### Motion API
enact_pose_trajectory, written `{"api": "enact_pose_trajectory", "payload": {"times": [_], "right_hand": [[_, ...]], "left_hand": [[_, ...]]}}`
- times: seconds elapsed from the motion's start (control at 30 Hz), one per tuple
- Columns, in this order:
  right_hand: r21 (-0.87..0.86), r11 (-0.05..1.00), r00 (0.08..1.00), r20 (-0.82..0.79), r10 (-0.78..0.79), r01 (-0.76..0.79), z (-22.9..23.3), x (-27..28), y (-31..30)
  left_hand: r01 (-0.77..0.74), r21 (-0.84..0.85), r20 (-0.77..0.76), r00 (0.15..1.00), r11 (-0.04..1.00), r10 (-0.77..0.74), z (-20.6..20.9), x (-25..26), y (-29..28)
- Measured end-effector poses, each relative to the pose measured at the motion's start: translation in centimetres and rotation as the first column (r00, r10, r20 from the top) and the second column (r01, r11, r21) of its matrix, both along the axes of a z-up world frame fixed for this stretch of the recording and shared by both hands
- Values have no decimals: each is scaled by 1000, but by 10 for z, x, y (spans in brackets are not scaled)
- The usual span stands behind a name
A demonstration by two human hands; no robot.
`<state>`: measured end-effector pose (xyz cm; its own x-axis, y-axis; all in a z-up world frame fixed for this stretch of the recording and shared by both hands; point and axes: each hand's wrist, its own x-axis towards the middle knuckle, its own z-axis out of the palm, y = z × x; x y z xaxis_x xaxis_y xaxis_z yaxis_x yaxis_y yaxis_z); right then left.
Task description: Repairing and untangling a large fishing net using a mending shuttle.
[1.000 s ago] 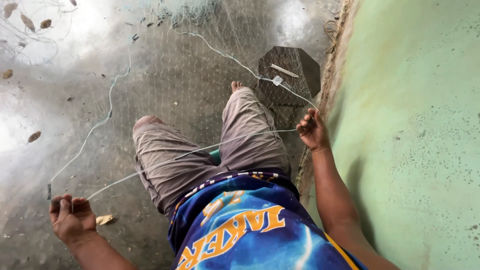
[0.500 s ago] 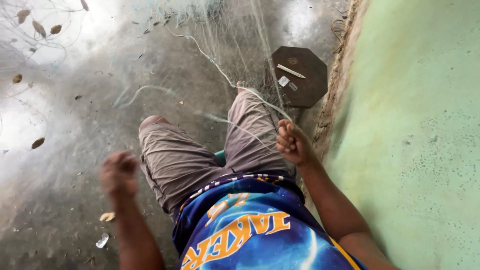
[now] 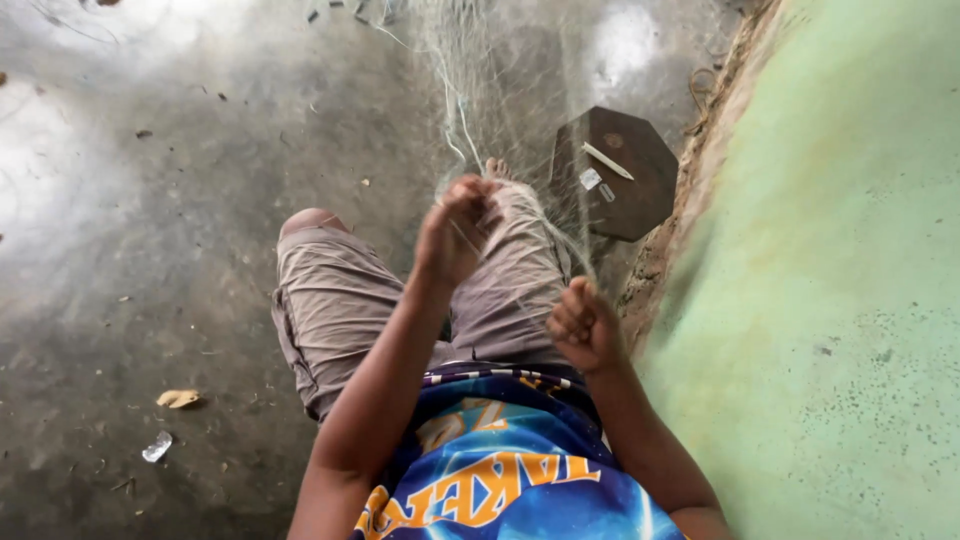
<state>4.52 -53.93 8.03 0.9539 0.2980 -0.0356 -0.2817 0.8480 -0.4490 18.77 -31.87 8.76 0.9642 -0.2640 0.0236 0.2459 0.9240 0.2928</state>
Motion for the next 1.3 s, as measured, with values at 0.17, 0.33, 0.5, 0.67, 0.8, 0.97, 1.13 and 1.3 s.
{"api": "enact_pose_trajectory", "payload": {"times": [0.17,0.33,0.5,0.67,0.8,0.97,1.13,1.3], "right_hand": [[-63,987,989,-3,-145,145,-25,60,-27],[-120,945,944,-94,-315,303,-47,119,-23],[37,962,947,-189,-259,270,-72,165,-24],[-90,975,957,-194,-216,202,-60,185,-14],[-300,931,939,-202,-278,210,-54,191,-8],[-479,853,927,-179,-328,210,-38,196,5],[-555,803,908,-187,-375,217,-34,204,5],[-553,807,894,-228,-386,207,-34,207,7]], "left_hand": [[-132,-239,-133,986,962,103,-26,23,73],[-170,-239,-291,952,956,96,-44,25,118],[-95,17,-209,973,995,97,-54,35,134],[0,228,-161,986,974,37,-70,52,135],[66,377,-185,983,924,6,-67,61,124],[111,471,-194,981,875,-21,-46,68,116],[26,344,-155,987,939,30,-61,83,114],[18,250,-127,992,968,14,-52,96,115]]}}
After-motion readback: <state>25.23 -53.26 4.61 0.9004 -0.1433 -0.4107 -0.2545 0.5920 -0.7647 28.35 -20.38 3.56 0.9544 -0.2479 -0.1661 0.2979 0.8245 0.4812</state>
